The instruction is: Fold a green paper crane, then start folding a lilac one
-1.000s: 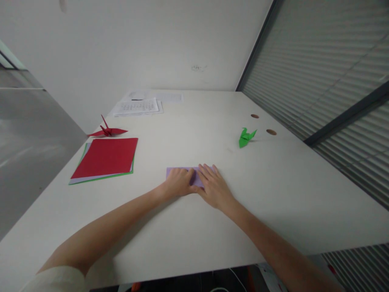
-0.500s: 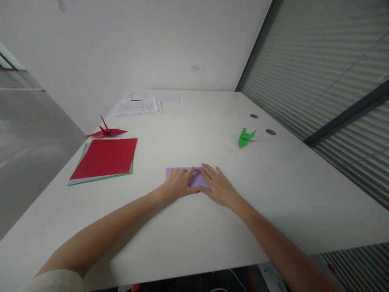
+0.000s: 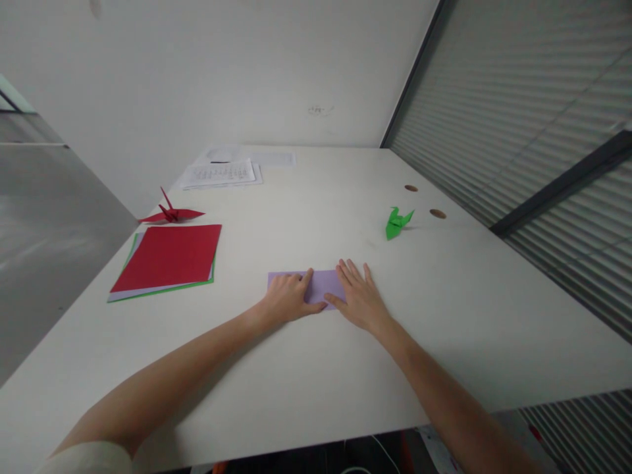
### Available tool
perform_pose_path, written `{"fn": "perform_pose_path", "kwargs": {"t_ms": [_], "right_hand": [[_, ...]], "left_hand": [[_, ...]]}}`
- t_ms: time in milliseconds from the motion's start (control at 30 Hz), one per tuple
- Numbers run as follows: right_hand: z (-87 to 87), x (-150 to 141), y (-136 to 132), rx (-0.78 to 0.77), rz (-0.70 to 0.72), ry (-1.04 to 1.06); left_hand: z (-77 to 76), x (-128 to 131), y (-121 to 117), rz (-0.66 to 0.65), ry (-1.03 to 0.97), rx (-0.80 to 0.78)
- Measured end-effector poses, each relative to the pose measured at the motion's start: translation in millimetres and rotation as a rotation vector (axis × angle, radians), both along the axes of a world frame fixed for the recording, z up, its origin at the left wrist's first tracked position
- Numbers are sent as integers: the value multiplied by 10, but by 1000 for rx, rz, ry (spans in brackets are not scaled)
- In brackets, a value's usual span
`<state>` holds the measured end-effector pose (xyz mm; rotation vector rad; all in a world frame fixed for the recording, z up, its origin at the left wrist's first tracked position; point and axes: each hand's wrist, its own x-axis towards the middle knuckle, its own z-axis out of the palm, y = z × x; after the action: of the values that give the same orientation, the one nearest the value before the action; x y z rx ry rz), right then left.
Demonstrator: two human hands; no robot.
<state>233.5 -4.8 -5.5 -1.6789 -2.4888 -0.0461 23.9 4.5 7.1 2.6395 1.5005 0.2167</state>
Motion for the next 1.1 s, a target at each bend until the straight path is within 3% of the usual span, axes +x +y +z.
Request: {"fn": "perform_pose_path", "kwargs": {"t_ms": [100, 233, 600, 833, 1100], "right_hand": [[29, -79, -21, 54, 49, 28], [-15, -154, -48, -21, 139, 33], [-91, -162, -53, -35, 133, 69], [-59, -163, -47, -63, 133, 17], [-92, -167, -51, -64, 120, 3]], "left_hand": [[10, 6, 8, -11, 6, -4], [3, 2, 13, -22, 12, -7], [53, -64, -109, -46, -16, 110], [27, -369, 71, -274, -114, 107], [-80, -647, 95, -377, -177, 38]]}}
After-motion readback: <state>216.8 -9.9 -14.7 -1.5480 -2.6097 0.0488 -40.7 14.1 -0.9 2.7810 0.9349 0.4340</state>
